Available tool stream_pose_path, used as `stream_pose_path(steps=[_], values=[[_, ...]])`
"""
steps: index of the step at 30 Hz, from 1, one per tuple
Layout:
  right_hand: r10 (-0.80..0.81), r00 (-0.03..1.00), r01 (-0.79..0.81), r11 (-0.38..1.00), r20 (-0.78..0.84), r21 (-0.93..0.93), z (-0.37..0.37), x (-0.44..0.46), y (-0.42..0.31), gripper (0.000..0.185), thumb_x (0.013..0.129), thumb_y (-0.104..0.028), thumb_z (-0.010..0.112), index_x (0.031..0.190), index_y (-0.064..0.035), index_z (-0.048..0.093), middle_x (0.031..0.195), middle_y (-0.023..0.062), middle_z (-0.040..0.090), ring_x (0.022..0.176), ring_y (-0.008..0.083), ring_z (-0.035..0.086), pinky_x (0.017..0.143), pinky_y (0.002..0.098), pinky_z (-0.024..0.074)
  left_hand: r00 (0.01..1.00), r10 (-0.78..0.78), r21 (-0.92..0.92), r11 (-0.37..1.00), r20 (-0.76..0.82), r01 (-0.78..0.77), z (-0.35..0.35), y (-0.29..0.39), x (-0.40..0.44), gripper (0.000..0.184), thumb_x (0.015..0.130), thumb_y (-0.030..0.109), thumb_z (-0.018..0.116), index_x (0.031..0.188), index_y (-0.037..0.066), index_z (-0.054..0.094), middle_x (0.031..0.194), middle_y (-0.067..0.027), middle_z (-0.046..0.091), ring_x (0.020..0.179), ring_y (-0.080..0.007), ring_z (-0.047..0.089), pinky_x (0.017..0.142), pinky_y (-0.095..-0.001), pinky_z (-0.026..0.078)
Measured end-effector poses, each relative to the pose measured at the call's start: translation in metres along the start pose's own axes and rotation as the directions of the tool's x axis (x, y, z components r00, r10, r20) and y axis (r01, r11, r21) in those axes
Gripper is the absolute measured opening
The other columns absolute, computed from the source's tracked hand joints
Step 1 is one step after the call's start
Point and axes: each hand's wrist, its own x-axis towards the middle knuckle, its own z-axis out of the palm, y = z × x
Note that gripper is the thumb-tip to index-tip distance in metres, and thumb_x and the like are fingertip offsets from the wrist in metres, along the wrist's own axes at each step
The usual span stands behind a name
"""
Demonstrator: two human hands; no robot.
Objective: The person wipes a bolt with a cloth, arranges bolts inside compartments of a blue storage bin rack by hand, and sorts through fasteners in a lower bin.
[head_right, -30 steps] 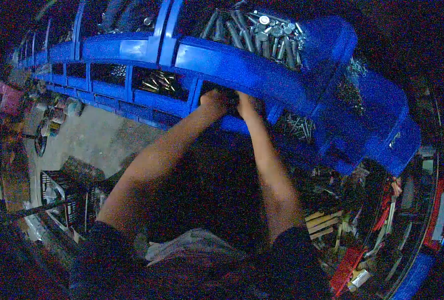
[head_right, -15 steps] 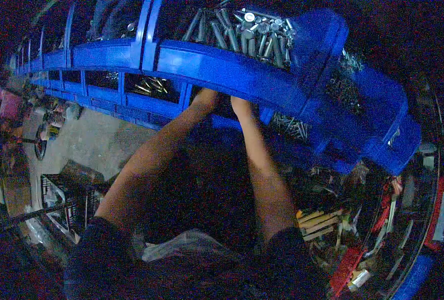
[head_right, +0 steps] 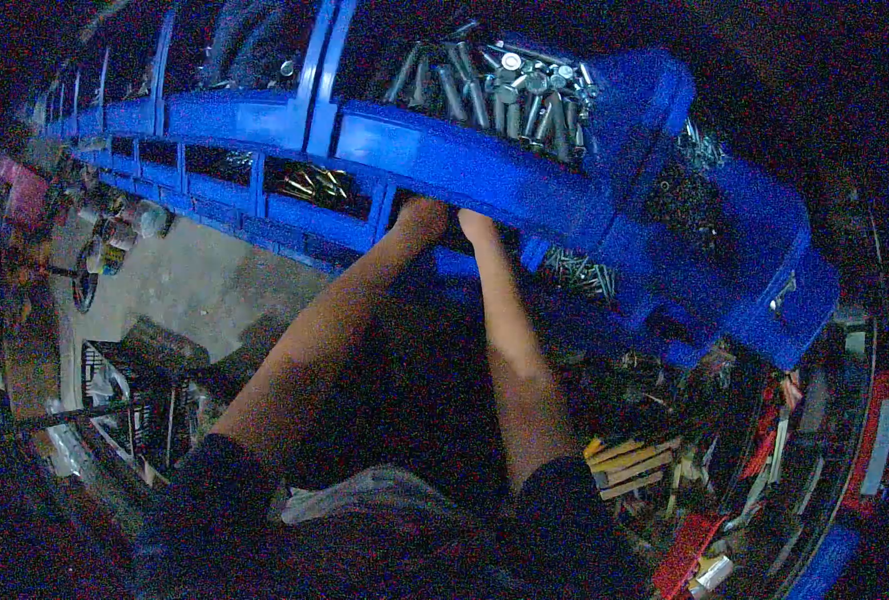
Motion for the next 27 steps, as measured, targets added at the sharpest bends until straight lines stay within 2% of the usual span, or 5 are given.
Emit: stream_pose_path(steps=[6,9,12,24,27], values=[[0.008,0.996,0.002,0.994,0.085,-0.112,0.015,-0.001,0.012,0.054,0.061,0.004,0.048,0.114,-0.0029,0.038,0.120,0.0222,0.033,0.113,0.0373,0.027,0.096,0.0396,0.0219,0.996,0.032,0.066,0.997,0.085,-0.038,-0.003,0.003,0.000,0.044,0.078,0.016,0.036,0.117,-0.004,0.033,0.097,-0.0214,0.053,0.092,-0.0286,0.052,0.076,-0.0352,0.043],[0.021,0.996,-0.018,0.999,0.083,-0.035,0.031,-0.001,0.026,0.053,0.061,0.006,0.046,0.113,-0.0035,0.040,0.119,0.0204,0.035,0.113,0.0350,0.029,0.095,0.0376,0.0233,0.998,-0.027,0.165,0.986,-0.061,0.037,0.044,-0.014,0.020,0.040,0.079,0.024,0.035,0.115,0.008,0.041,0.122,-0.0169,0.035,0.112,-0.0327,0.033,0.093,-0.0425,0.027],[0.010,0.994,-0.008,1.000,0.106,-0.021,0.019,-0.002,0.015,0.052,0.062,0.007,0.046,0.112,-0.0034,0.042,0.119,0.0201,0.036,0.114,0.0331,0.029,0.095,0.0368,0.0239,0.957,0.151,0.265,0.961,-0.249,-0.082,0.056,-0.021,0.030,0.045,0.078,0.017,0.036,0.117,-0.005,0.030,0.097,-0.0219,0.053,0.090,-0.0282,0.053,0.076,-0.0350,0.043],[-0.093,0.987,0.109,0.986,0.130,-0.126,0.040,-0.001,0.026,0.050,0.064,0.009,0.041,0.112,-0.0044,0.039,0.115,0.0179,0.039,0.110,0.0331,0.032,0.095,0.0373,0.0232,0.998,0.050,0.076,0.996,-0.026,-0.048,0.035,-0.013,0.015,0.024,0.075,0.014,0.042,0.089,0.005,0.059,0.095,-0.0125,0.057,0.090,-0.0240,0.054,0.075,-0.0323,0.044],[-0.162,0.980,0.176,0.976,0.112,-0.129,0.055,-0.001,0.041,0.050,0.064,0.010,0.041,0.112,-0.0051,0.037,0.113,0.0169,0.041,0.105,0.0311,0.036,0.094,0.0355,0.0241,0.982,0.012,0.130,0.991,0.187,-0.037,0.022,-0.013,0.011,0.047,0.081,0.024,0.034,0.124,0.007,0.027,0.130,-0.0145,0.023,0.117,-0.0323,0.026,0.095,-0.0413,0.024]])
